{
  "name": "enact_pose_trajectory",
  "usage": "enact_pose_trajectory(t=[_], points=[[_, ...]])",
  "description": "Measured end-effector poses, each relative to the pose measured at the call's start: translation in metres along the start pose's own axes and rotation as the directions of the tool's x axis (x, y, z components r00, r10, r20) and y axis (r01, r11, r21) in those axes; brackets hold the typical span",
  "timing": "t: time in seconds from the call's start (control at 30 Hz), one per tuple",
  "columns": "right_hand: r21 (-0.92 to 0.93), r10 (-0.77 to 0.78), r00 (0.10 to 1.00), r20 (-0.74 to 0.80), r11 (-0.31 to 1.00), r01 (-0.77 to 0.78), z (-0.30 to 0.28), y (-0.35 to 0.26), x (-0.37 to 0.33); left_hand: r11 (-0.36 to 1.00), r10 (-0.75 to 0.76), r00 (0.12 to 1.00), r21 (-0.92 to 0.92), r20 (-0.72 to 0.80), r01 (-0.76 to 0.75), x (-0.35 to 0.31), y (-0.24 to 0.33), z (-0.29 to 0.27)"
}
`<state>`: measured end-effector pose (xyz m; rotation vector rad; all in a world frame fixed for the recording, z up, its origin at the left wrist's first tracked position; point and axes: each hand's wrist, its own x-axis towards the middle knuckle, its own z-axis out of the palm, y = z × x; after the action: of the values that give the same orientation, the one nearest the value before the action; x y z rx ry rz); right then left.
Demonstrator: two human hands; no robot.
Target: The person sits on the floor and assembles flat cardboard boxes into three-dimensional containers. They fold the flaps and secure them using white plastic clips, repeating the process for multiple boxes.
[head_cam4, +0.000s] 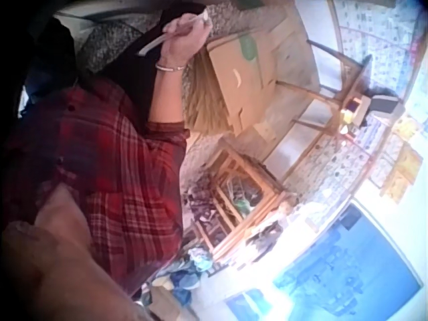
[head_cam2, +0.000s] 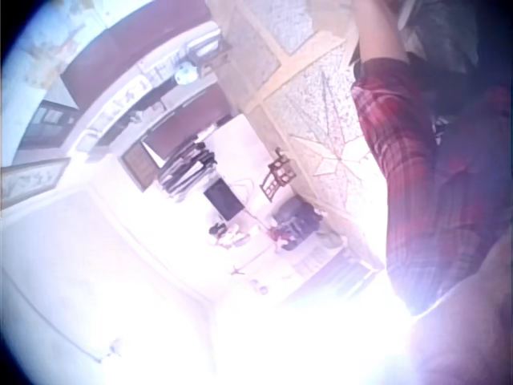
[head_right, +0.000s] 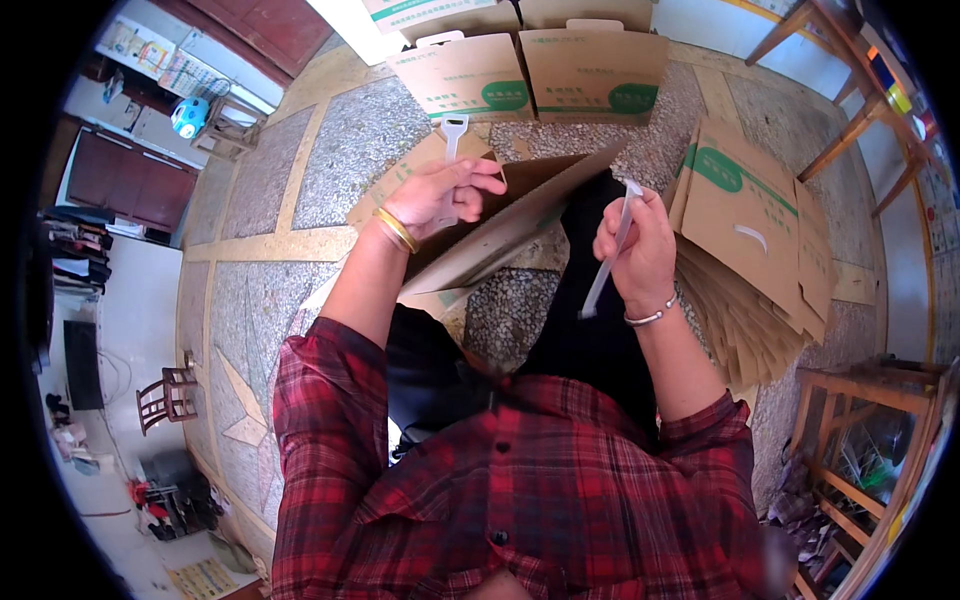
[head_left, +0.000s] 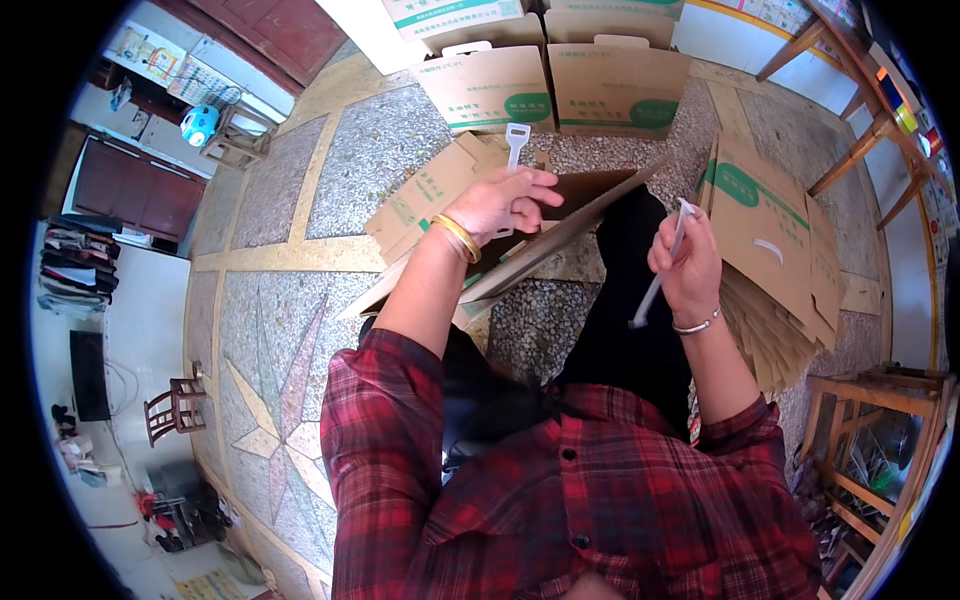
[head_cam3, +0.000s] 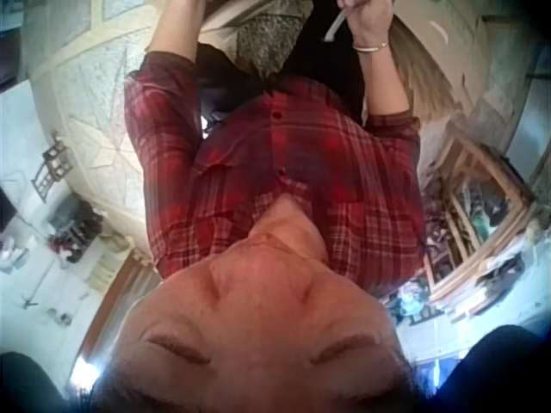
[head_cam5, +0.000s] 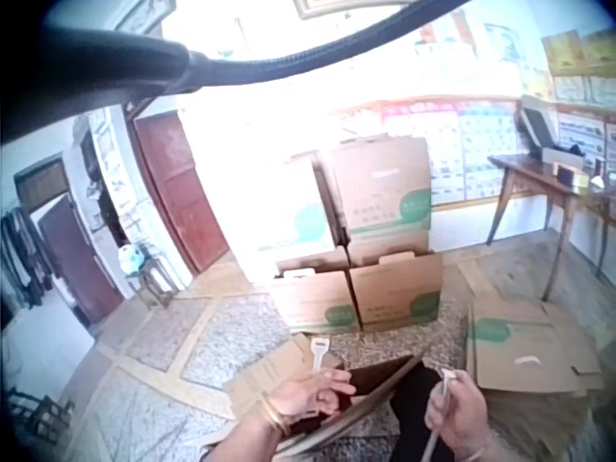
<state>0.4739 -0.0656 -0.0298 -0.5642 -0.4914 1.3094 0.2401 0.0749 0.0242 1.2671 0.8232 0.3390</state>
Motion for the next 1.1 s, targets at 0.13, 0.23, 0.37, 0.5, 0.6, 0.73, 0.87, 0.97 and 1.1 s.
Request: enact_pose_trajectory(t=[0.13,0.23,0.37,0.5,0.6,0.73,0.87,0.97,1.1], points=[[-0.453,0.135,0.990,-0.050,0.880,-0.143,-0.018,0.020,-0.005,0.852,0.092,0.995,0.514,0.050,-0.104,0.000,-0.008,0.010],[-0.704,0.183,0.982,-0.046,0.692,-0.162,-0.024,0.039,-0.002,0.524,0.094,0.993,0.845,0.066,-0.106,0.002,-0.010,0.028],[-0.931,-0.003,0.969,0.247,0.275,0.238,-0.026,0.061,0.007,0.382,0.026,1.000,0.924,-0.002,-0.009,0.004,-0.013,0.019],[-0.919,0.052,0.924,0.380,-0.094,0.383,-0.017,0.067,0.024,0.553,-0.032,0.999,0.833,-0.011,0.027,-0.008,-0.011,-0.008],[-0.903,0.076,0.929,0.361,-0.220,0.369,-0.010,0.070,0.032,0.643,-0.073,0.997,0.762,-0.035,0.074,-0.019,-0.003,-0.016],[-0.871,0.086,0.923,0.375,-0.308,0.383,-0.010,0.078,0.045,0.712,-0.098,0.994,0.694,-0.052,0.107,-0.026,-0.003,-0.018],[-0.836,0.082,0.907,0.414,-0.361,0.414,-0.009,0.079,0.051,0.719,-0.085,0.996,0.692,-0.003,0.064,-0.028,-0.007,-0.021],[-0.827,0.064,0.910,0.411,-0.393,0.401,-0.010,0.082,0.054,0.777,-0.060,0.997,0.629,0.037,0.024,-0.028,-0.010,-0.015],[-0.846,0.074,0.951,0.299,-0.441,0.300,-0.002,0.089,0.052,0.776,-0.034,0.998,0.630,0.055,-0.008,-0.031,-0.014,-0.010]])
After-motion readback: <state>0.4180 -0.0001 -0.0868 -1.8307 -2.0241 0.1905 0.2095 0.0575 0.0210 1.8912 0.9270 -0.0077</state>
